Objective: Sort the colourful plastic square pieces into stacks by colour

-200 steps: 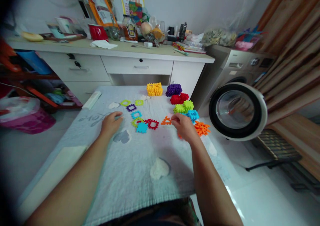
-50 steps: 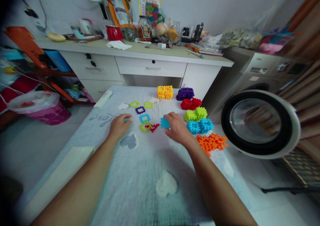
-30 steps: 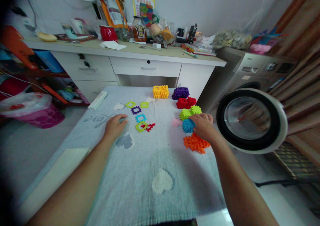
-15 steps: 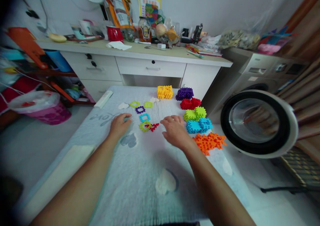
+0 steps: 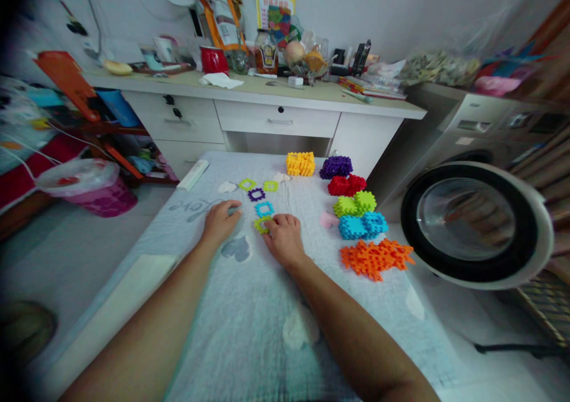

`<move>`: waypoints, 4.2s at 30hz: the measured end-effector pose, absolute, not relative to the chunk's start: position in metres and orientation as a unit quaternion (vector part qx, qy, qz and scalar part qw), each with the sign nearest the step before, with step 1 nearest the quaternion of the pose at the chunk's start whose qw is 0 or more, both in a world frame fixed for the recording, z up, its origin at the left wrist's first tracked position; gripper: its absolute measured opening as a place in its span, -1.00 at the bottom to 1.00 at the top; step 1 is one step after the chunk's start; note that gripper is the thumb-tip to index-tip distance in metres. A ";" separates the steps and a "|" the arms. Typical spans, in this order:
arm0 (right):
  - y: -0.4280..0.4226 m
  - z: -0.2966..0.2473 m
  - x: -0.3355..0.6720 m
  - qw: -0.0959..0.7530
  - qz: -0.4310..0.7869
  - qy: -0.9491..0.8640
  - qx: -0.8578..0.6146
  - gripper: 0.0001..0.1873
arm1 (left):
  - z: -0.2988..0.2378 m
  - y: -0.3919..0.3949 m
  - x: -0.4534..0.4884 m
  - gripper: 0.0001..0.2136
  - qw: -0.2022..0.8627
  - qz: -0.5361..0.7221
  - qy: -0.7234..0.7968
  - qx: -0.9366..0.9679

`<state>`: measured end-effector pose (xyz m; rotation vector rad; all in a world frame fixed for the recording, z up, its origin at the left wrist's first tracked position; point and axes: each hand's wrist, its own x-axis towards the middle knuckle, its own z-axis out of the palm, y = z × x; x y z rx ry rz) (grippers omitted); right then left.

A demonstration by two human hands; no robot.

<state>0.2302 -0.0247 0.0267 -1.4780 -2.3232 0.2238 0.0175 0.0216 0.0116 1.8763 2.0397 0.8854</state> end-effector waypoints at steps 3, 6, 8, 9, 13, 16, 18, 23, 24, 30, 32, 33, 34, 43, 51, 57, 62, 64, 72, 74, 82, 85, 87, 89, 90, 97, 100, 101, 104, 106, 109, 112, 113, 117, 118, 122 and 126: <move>-0.025 0.026 0.231 0.208 0.085 -0.824 -0.520 -0.71 | 0.012 0.021 0.017 -0.69 0.115 0.298 0.699 0.640; -0.028 0.029 0.232 0.222 0.088 -0.819 -0.522 -0.74 | 0.012 0.021 0.018 -0.69 0.113 0.298 0.698 0.641; -0.029 0.031 0.233 0.231 0.095 -0.809 -0.532 -0.73 | 0.011 0.021 0.018 -0.69 0.112 0.298 0.698 0.641; -0.029 0.032 0.235 0.239 0.099 -0.800 -0.541 -0.71 | 0.011 0.022 0.018 -0.69 0.111 0.298 0.698 0.641; -0.026 0.036 0.241 0.283 0.135 -0.743 -0.592 -0.57 | 0.011 0.022 0.017 -0.70 0.110 0.296 0.698 0.642; -0.025 0.039 0.247 0.266 0.159 -0.724 -0.616 -0.56 | 0.012 0.022 0.018 -0.70 0.111 0.296 0.699 0.641; -0.024 0.040 0.251 0.239 0.134 -0.728 -0.629 -0.62 | 0.012 0.021 0.018 -0.70 0.110 0.298 0.700 0.640; -0.026 0.040 0.260 0.225 0.106 -0.760 -0.601 -0.47 | 0.011 0.022 0.018 -0.71 0.108 0.303 0.699 0.639; -0.026 0.040 0.262 0.216 0.117 -0.780 -0.576 -0.38 | 0.011 0.022 0.018 -0.72 0.108 0.303 0.698 0.639; -0.027 0.045 0.270 0.136 0.145 -0.825 -0.530 -0.27 | 0.010 0.023 0.017 -0.70 0.111 0.303 0.695 0.643; -0.026 0.046 0.271 0.127 0.144 -0.822 -0.537 -0.29 | 0.009 0.023 0.017 -0.70 0.108 0.302 0.696 0.642; -0.025 0.048 0.272 0.126 0.143 -0.822 -0.537 -0.29 | 0.009 0.023 0.016 -0.70 0.106 0.302 0.697 0.642; -0.024 0.051 0.274 0.128 0.139 -0.823 -0.536 -0.30 | 0.008 0.024 0.016 -0.70 0.105 0.300 0.697 0.643; 0.017 0.112 0.357 0.098 0.033 -0.814 -0.572 -0.36 | 0.008 0.025 0.015 -0.68 0.108 0.299 0.692 0.648; 0.057 0.119 0.428 -0.021 -0.031 -0.777 -0.629 -0.40 | 0.008 0.025 0.015 -0.67 0.105 0.295 0.693 0.649; 0.063 0.106 0.435 -0.009 -0.024 -0.802 -0.597 -0.53 | 0.007 0.025 0.015 -0.68 0.103 0.298 0.690 0.651; 0.051 0.115 0.423 -0.021 -0.068 -0.786 -0.614 -0.57 | 0.012 0.023 0.017 -0.67 0.111 0.283 0.704 0.642; 0.043 0.123 0.407 -0.023 -0.093 -0.786 -0.611 -0.55 | 0.014 0.023 0.018 -0.67 0.112 0.280 0.707 0.640; 0.008 0.092 0.286 -0.038 0.020 -0.887 -0.459 -0.56 | 0.011 0.023 0.017 -0.67 0.110 0.293 0.696 0.646; 0.004 0.078 0.266 -0.049 0.019 -0.892 -0.450 -0.59 | 0.010 0.023 0.016 -0.67 0.109 0.298 0.691 0.650; 0.012 0.061 0.258 -0.065 0.030 -0.886 -0.459 -0.70 | 0.010 0.024 0.016 -0.69 0.107 0.297 0.697 0.644; 0.016 0.066 0.264 -0.075 0.043 -0.885 -0.458 -0.72 | 0.010 0.023 0.017 -0.69 0.106 0.298 0.696 0.644; 0.021 0.075 0.271 -0.071 0.045 -0.883 -0.463 -0.73 | 0.010 0.023 0.016 -0.69 0.109 0.298 0.696 0.645; 0.029 0.088 0.284 -0.060 0.039 -0.876 -0.477 -0.74 | 0.010 0.023 0.016 -0.68 0.113 0.298 0.695 0.645; 0.034 0.096 0.292 -0.052 0.031 -0.871 -0.488 -0.73 | 0.010 0.023 0.016 -0.68 0.114 0.298 0.694 0.645; 0.085 0.133 0.374 -0.038 -0.052 -0.792 -0.607 -0.70 | 0.010 0.024 0.016 -0.66 0.111 0.297 0.691 0.650; 0.105 0.135 0.405 -0.062 -0.078 -0.750 -0.654 -0.68 | 0.009 0.025 0.015 -0.66 0.109 0.293 0.691 0.652; 0.110 0.135 0.412 -0.072 -0.082 -0.738 -0.665 -0.68 | 0.009 0.025 0.015 -0.66 0.110 0.292 0.692 0.651; 0.121 0.131 0.423 -0.097 -0.078 -0.714 -0.689 -0.66 | 0.010 0.025 0.015 -0.67 0.113 0.288 0.695 0.649; 0.125 0.127 0.423 -0.102 -0.074 -0.698 -0.705 -0.64 | 0.010 0.025 0.016 -0.68 0.112 0.289 0.696 0.647; 0.126 0.123 0.419 -0.104 -0.071 -0.671 -0.731 -0.64 | 0.012 0.024 0.016 -0.68 0.110 0.290 0.698 0.646; 0.125 0.120 0.414 -0.094 -0.066 -0.657 -0.745 -0.64 | 0.012 0.023 0.017 -0.69 0.111 0.288 0.699 0.645; 0.125 0.119 0.413 -0.087 -0.065 -0.655 -0.748 -0.64 | 0.012 0.023 0.017 -0.69 0.111 0.289 0.700 0.643; 0.123 0.116 0.411 -0.067 -0.068 -0.642 -0.761 -0.64 | 0.012 0.023 0.017 -0.69 0.108 0.288 0.702 0.642; 0.122 0.116 0.410 -0.067 -0.070 -0.642 -0.760 -0.65 | 0.012 0.024 0.017 -0.69 0.109 0.288 0.702 0.642; 0.119 0.120 0.408 -0.079 -0.079 -0.652 -0.750 -0.68 | 0.011 0.024 0.016 -0.68 0.111 0.286 0.700 0.645; 0.111 0.132 0.392 -0.045 -0.102 -0.666 -0.738 -0.70 | 0.011 0.024 0.016 -0.68 0.111 0.293 0.695 0.647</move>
